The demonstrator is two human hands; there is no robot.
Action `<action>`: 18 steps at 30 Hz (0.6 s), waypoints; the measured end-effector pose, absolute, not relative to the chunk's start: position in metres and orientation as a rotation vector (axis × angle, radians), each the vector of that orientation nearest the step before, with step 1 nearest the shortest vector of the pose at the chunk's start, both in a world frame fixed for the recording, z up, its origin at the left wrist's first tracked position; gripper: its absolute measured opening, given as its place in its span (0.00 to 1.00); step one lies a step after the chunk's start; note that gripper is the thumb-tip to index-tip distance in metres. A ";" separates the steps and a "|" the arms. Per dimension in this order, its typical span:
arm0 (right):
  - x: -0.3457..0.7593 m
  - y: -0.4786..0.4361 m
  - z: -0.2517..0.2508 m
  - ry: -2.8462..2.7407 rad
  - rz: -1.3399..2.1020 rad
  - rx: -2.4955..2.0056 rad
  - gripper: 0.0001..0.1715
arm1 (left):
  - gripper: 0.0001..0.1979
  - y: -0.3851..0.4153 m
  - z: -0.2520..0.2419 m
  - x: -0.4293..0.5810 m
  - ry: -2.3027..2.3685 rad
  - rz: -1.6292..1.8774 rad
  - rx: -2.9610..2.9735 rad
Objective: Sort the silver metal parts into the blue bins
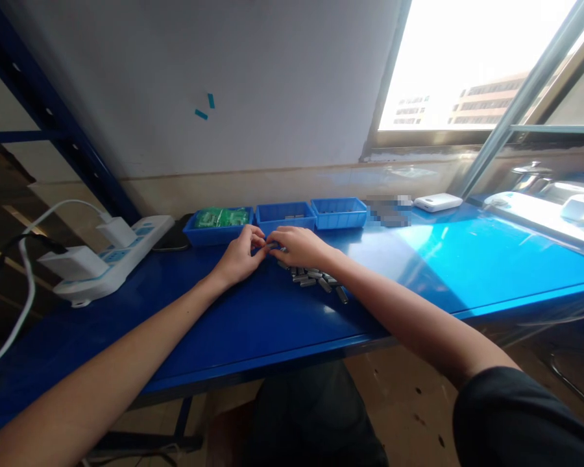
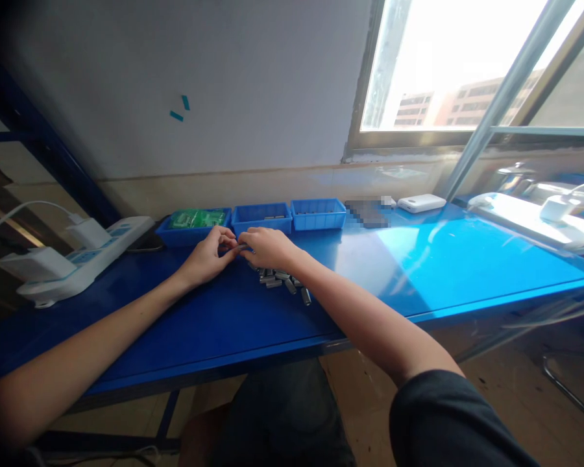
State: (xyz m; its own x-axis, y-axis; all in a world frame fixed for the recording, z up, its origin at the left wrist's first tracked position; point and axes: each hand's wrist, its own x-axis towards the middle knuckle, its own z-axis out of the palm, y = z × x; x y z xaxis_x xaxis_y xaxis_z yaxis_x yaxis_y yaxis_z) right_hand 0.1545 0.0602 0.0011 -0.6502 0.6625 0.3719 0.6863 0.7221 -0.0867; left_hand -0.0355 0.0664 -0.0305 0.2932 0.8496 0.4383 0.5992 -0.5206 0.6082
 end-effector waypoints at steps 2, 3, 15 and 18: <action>0.157 0.060 0.004 -2.548 -0.132 -1.001 0.13 | 0.17 0.065 -0.030 -0.035 1.209 1.173 2.131; 0.159 0.060 0.008 -2.529 -0.156 -0.985 0.13 | 0.17 0.063 -0.028 -0.034 1.180 1.199 2.095; 0.200 0.098 0.017 -2.063 -0.311 -1.282 0.16 | 0.23 0.075 -0.026 0.008 1.072 0.632 2.676; 0.210 0.092 0.009 -2.142 -0.094 -1.288 0.14 | 0.23 0.073 -0.025 0.008 1.062 0.575 2.665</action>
